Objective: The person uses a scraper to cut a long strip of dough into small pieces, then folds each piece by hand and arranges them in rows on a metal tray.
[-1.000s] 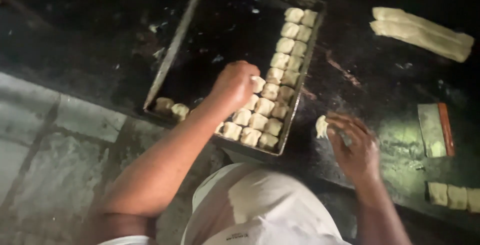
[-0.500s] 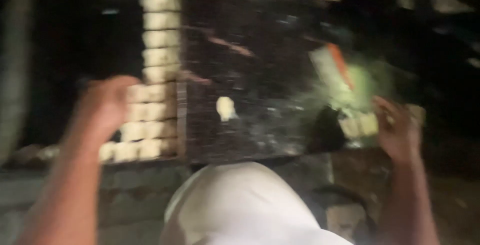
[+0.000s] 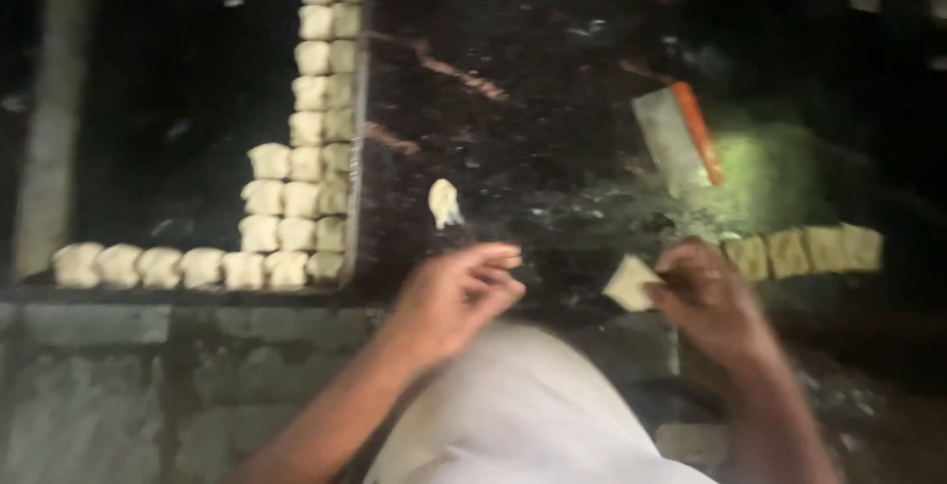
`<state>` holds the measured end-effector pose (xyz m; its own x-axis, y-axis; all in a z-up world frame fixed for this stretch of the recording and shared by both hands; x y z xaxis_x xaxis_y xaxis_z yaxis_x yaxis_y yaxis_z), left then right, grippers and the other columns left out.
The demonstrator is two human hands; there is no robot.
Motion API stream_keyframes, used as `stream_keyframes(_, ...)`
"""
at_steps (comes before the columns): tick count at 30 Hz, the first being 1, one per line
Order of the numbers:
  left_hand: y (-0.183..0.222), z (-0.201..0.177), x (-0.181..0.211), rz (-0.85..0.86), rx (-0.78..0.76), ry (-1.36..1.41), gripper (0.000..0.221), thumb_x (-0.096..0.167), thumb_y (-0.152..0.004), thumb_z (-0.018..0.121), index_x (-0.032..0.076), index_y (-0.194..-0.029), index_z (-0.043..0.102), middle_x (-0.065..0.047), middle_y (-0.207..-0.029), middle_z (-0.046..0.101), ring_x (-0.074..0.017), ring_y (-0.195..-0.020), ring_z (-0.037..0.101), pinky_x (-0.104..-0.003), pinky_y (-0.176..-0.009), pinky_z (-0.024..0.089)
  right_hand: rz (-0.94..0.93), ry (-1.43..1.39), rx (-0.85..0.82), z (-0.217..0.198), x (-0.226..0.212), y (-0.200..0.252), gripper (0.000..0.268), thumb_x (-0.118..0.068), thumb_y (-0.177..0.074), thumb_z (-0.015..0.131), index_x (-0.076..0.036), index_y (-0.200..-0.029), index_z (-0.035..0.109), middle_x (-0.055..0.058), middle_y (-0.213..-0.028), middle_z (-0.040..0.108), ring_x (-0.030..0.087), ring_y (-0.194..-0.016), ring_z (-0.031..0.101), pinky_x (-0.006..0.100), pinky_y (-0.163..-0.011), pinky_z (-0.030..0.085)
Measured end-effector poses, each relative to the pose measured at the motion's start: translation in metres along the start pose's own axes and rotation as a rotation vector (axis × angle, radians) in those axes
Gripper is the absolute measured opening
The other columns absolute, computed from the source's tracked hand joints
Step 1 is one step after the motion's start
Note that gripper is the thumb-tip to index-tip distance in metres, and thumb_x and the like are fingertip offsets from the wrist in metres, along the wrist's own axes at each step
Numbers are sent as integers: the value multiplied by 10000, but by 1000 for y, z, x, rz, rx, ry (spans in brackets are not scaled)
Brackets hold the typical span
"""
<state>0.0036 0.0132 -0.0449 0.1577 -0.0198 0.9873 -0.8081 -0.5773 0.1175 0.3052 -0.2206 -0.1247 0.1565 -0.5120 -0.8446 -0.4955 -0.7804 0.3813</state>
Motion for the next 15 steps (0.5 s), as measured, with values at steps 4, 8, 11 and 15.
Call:
stream_keyframes(4, 3, 16, -52, -205, 77, 516, 424, 122, -918, 718, -23, -1297, 597, -79, -1121, 733, -95, -939, 706, -288, -785, 613, -183, -245, -304, 128, -140, -28, 128, -70, -953, 680, -19, -1067, 710, 93, -1089, 712, 188, -953, 694, 320, -805, 601)
stream_keyframes(8, 11, -51, -22, -123, 486, 189, 362, 111, -962, 678, -68, -1274, 641, -110, -1007, 780, -133, -842, 733, -277, -740, 606, -786, 552, 0, 186, -199, -74, 352, -190, -863, 737, -36, -1179, 714, 123, -1158, 709, 279, -1004, 681, 382, -834, 557)
stream_keyframes(11, 22, -85, -12, 78, 608, 171, 398, 49, -961, 707, -61, -1329, 604, -111, -1115, 746, -124, -966, 698, -260, -829, 569, -966, 882, 27, 216, -188, -92, 318, -211, -827, 767, -60, -1102, 715, 127, -1096, 701, 355, -1030, 667, 448, -907, 549)
stream_keyframes(15, 28, -113, 5, 19, 581, 262, 532, 7, -908, 647, 88, -1415, 505, -85, -1001, 785, -98, -844, 738, -227, -769, 591, -589, 791, -306, 223, -203, -70, 173, -136, -864, 760, -73, -1026, 768, 122, -1009, 746, 321, -929, 706, 425, -793, 574)
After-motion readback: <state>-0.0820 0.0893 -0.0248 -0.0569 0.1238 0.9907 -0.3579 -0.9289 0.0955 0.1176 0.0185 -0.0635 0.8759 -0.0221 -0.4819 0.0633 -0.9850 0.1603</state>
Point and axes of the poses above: each hand's wrist, its own y-axis away from the middle knuckle, its own z-axis out of the palm, x = y × z, the point moved 3 cm from there along -y, towards the middle knuckle
